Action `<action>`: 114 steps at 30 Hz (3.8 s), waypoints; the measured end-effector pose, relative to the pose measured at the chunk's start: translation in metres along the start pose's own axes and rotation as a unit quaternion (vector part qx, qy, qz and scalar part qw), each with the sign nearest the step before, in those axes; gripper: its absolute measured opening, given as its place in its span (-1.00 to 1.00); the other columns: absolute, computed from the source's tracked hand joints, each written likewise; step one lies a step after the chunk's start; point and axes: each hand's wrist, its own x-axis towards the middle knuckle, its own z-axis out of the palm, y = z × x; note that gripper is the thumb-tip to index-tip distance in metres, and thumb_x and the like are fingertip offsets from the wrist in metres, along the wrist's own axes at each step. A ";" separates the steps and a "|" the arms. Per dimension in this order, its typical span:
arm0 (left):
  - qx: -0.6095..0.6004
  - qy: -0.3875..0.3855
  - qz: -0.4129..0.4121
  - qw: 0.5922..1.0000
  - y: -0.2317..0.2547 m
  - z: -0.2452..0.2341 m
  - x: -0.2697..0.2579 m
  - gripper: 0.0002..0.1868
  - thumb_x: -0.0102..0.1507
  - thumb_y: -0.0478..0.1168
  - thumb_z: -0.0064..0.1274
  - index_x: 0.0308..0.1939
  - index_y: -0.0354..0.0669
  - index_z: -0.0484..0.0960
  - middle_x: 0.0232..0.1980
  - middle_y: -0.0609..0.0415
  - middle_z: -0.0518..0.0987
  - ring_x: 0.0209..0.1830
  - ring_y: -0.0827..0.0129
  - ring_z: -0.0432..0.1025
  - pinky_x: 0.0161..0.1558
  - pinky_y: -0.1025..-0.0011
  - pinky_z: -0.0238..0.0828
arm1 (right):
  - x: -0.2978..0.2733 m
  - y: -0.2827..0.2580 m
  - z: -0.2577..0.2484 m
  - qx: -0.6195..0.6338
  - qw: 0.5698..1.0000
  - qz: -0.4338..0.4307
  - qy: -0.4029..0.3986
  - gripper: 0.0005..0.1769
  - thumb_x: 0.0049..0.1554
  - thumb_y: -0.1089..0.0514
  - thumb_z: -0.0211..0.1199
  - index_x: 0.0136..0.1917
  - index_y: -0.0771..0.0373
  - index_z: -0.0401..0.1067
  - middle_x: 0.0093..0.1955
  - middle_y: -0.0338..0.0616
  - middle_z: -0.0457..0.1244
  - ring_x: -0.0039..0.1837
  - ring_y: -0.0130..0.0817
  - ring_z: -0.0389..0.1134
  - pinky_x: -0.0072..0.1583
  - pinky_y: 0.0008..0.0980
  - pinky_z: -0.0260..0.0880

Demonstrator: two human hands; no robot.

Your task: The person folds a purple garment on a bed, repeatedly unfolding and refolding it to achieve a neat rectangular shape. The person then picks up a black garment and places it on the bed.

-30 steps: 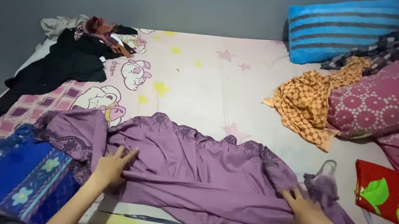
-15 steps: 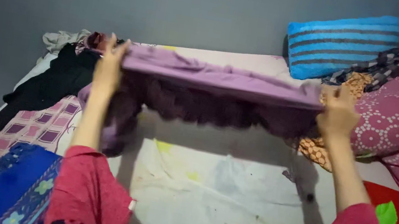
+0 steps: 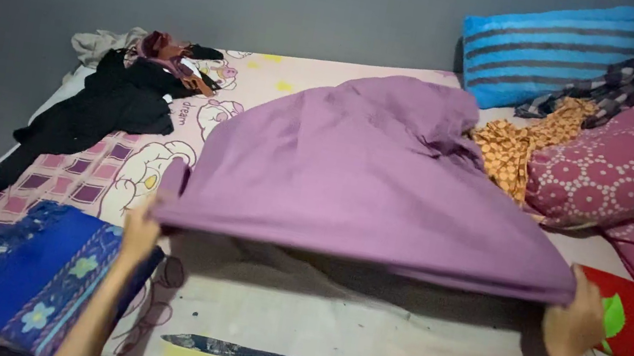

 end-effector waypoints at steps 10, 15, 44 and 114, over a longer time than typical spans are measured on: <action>0.557 -0.063 0.320 0.763 -0.054 -0.042 -0.056 -0.43 -0.07 -0.07 0.23 0.05 0.19 0.51 -0.05 0.18 0.61 -0.20 0.18 0.58 -0.28 0.21 0.54 | -0.109 0.113 0.072 0.458 0.833 0.228 0.210 -0.82 0.38 0.25 -0.06 0.21 0.15 0.30 0.23 -0.07 0.22 0.22 -0.26 0.25 0.27 -0.34 0.26; 0.345 0.000 -0.176 0.922 -0.009 -0.026 -0.060 -0.40 0.36 0.01 -0.28 0.51 0.20 0.29 0.08 -0.50 0.62 0.04 -0.49 0.51 0.05 -0.22 0.40 | -0.119 0.083 0.066 0.420 0.898 0.128 0.021 -0.74 0.26 0.29 -0.01 0.15 0.27 0.43 0.16 -0.03 0.32 0.20 -0.20 0.32 0.30 -0.29 0.29; -0.008 -0.595 0.241 0.766 0.073 0.185 -0.097 0.00 0.17 -0.12 0.17 0.62 -0.06 -0.04 0.66 -0.04 0.07 0.64 0.24 0.01 0.56 0.27 -0.15 | -0.127 0.018 0.008 0.012 0.917 -0.017 -0.399 -0.36 -0.12 -0.22 0.47 0.25 -0.43 0.43 0.06 -0.05 0.47 0.15 0.03 0.49 0.11 -0.05 0.45; 0.365 -0.316 0.118 0.868 0.004 0.114 -0.253 -0.02 0.04 0.58 0.23 0.44 0.43 0.32 0.56 0.16 0.16 0.62 0.04 -0.07 0.35 -0.64 -0.30 | -0.062 -0.158 -0.008 0.563 0.571 0.550 -0.232 -0.40 0.05 0.05 0.37 0.34 0.23 0.41 0.19 -0.07 0.39 0.11 -0.28 0.43 0.14 -0.25 0.47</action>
